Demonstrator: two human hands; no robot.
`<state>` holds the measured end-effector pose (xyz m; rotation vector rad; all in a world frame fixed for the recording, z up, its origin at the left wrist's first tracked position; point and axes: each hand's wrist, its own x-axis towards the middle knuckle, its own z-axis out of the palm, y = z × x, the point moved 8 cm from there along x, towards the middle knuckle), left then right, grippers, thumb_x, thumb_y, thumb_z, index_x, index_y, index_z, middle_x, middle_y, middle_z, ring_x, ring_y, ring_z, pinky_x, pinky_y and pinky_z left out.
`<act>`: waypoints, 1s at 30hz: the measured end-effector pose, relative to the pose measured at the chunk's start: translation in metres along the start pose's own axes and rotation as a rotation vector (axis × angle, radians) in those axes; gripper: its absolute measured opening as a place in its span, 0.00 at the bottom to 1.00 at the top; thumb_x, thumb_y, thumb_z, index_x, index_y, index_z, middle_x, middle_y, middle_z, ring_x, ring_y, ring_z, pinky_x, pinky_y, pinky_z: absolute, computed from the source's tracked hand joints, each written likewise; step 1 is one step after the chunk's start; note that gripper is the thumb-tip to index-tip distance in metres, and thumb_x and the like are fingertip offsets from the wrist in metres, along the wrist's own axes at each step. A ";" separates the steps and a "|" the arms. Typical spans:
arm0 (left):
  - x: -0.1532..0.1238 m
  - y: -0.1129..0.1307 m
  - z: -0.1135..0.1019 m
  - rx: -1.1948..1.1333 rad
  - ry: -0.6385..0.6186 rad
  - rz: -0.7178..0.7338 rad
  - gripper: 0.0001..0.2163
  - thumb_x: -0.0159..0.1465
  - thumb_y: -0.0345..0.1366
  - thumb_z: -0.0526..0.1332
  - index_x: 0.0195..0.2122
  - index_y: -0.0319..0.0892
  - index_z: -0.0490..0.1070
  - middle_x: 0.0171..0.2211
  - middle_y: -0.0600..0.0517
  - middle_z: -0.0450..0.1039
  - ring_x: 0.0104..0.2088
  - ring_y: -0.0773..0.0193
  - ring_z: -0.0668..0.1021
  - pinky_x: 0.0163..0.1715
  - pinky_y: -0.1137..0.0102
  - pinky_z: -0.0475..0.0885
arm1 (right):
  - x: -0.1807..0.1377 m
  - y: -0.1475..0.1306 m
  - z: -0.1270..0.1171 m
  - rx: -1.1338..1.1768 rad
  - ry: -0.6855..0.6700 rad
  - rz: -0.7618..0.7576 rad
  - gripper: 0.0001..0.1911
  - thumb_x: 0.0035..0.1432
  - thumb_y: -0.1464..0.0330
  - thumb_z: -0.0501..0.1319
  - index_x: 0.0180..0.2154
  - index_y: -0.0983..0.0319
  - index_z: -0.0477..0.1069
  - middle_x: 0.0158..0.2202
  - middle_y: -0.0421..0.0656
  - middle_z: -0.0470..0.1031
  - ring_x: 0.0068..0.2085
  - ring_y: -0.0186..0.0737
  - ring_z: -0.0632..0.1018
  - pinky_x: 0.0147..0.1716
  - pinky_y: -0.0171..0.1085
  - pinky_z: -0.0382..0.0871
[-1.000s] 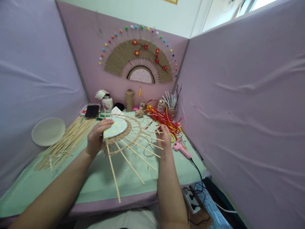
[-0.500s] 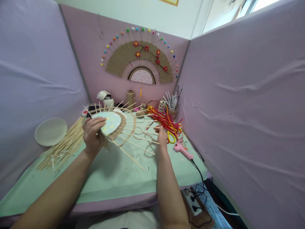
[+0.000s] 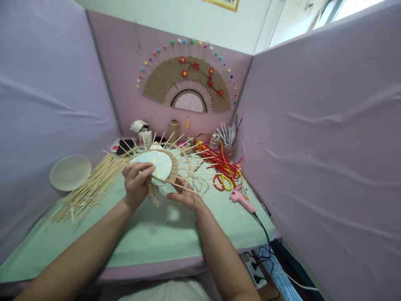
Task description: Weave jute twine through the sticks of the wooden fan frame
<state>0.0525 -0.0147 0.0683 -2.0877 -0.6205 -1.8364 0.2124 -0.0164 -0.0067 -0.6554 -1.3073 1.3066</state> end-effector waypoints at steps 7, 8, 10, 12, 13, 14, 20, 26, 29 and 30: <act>-0.012 0.015 0.022 0.017 -0.118 0.029 0.13 0.64 0.27 0.59 0.43 0.51 0.77 0.41 0.50 0.79 0.45 0.58 0.73 0.48 0.61 0.62 | 0.006 0.006 0.011 0.392 0.148 -0.070 0.28 0.45 0.59 0.70 0.49 0.54 0.72 0.57 0.41 0.71 0.58 0.47 0.71 0.60 0.49 0.62; -0.013 0.016 0.026 0.023 -0.144 0.026 0.12 0.64 0.27 0.58 0.43 0.50 0.77 0.41 0.49 0.79 0.45 0.58 0.73 0.48 0.61 0.62 | 0.006 0.007 0.010 0.412 0.171 -0.067 0.27 0.46 0.59 0.69 0.50 0.54 0.71 0.57 0.41 0.71 0.58 0.46 0.71 0.60 0.48 0.63; -0.016 0.017 0.036 0.041 -0.214 0.020 0.12 0.65 0.28 0.57 0.44 0.49 0.77 0.43 0.48 0.78 0.46 0.58 0.72 0.49 0.61 0.62 | 0.007 0.008 0.007 0.437 0.228 -0.055 0.24 0.49 0.60 0.67 0.50 0.55 0.71 0.55 0.41 0.73 0.57 0.45 0.72 0.59 0.47 0.64; -0.018 0.016 0.046 0.051 -0.302 0.014 0.14 0.65 0.27 0.56 0.47 0.47 0.75 0.47 0.45 0.75 0.50 0.56 0.71 0.51 0.60 0.62 | 0.008 0.008 -0.002 0.461 0.304 -0.070 0.23 0.49 0.63 0.66 0.49 0.56 0.71 0.53 0.42 0.75 0.56 0.45 0.72 0.59 0.47 0.64; -0.019 0.014 0.049 0.052 -0.342 0.004 0.16 0.64 0.26 0.55 0.50 0.45 0.74 0.49 0.44 0.74 0.52 0.54 0.70 0.51 0.59 0.62 | 0.008 0.006 -0.008 0.465 0.345 -0.091 0.23 0.49 0.65 0.66 0.49 0.55 0.71 0.52 0.41 0.76 0.56 0.44 0.73 0.59 0.48 0.64; -0.020 0.012 0.051 0.050 -0.369 -0.015 0.18 0.62 0.24 0.54 0.52 0.44 0.72 0.51 0.42 0.72 0.54 0.53 0.69 0.52 0.58 0.62 | 0.007 0.004 -0.015 0.461 0.388 -0.119 0.23 0.48 0.66 0.66 0.49 0.54 0.71 0.51 0.40 0.76 0.55 0.44 0.73 0.59 0.48 0.64; -0.015 0.005 0.038 -0.206 -0.275 -0.232 0.16 0.58 0.25 0.55 0.47 0.41 0.71 0.46 0.43 0.72 0.50 0.54 0.72 0.51 0.57 0.65 | -0.002 -0.008 -0.044 0.389 0.590 -0.234 0.21 0.47 0.69 0.66 0.46 0.54 0.71 0.47 0.39 0.78 0.51 0.39 0.76 0.55 0.43 0.68; -0.074 0.037 0.102 -1.016 -0.804 -1.022 0.12 0.62 0.45 0.60 0.30 0.40 0.72 0.29 0.49 0.73 0.29 0.63 0.74 0.30 0.69 0.68 | -0.006 0.012 -0.046 0.212 0.592 -0.097 0.12 0.48 0.62 0.68 0.34 0.60 0.74 0.26 0.38 0.77 0.27 0.35 0.77 0.28 0.34 0.75; -0.096 0.042 0.114 -1.286 -0.694 -1.430 0.18 0.55 0.51 0.65 0.28 0.39 0.72 0.26 0.50 0.72 0.27 0.65 0.73 0.27 0.72 0.66 | -0.010 0.024 -0.043 0.074 0.588 0.028 0.14 0.49 0.57 0.68 0.29 0.61 0.72 0.18 0.36 0.70 0.16 0.30 0.68 0.15 0.32 0.65; -0.100 0.039 0.114 -1.336 -0.625 -1.518 0.18 0.53 0.52 0.67 0.29 0.39 0.72 0.26 0.50 0.72 0.27 0.66 0.73 0.27 0.73 0.66 | -0.012 0.023 -0.042 0.025 0.586 0.022 0.15 0.48 0.57 0.68 0.28 0.61 0.72 0.19 0.36 0.71 0.17 0.31 0.69 0.16 0.32 0.66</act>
